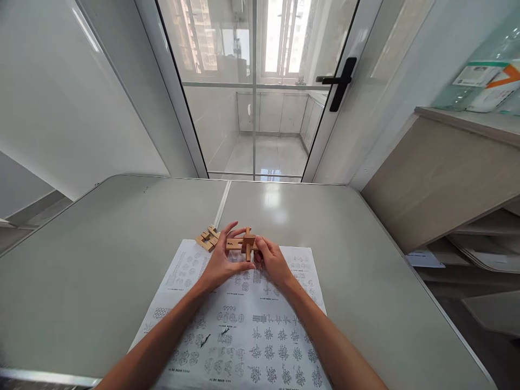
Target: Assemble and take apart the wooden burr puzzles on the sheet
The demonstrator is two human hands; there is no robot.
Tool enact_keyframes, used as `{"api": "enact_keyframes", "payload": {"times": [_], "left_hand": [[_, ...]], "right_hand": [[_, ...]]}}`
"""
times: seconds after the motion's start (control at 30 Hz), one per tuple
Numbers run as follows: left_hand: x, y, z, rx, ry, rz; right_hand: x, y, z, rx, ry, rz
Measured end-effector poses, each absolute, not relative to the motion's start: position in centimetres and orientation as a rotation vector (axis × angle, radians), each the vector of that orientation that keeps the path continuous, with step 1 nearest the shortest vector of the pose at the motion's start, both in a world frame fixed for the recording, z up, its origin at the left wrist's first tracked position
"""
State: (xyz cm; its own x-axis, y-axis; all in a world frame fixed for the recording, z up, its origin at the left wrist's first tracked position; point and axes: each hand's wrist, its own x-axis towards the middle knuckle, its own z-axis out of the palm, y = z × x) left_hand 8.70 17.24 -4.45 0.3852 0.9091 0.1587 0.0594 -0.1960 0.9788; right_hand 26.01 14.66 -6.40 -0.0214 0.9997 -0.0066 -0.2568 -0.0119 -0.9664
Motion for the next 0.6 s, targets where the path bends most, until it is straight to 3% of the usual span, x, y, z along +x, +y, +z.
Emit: {"api": "enact_keyframes", "payload": {"times": [0.6], "left_hand": [[9.3, 18.2, -5.9, 1.308, 0.860, 1.134]], "right_hand": [[26.4, 15.0, -6.5, -0.873, -0.868, 1.503]]}}
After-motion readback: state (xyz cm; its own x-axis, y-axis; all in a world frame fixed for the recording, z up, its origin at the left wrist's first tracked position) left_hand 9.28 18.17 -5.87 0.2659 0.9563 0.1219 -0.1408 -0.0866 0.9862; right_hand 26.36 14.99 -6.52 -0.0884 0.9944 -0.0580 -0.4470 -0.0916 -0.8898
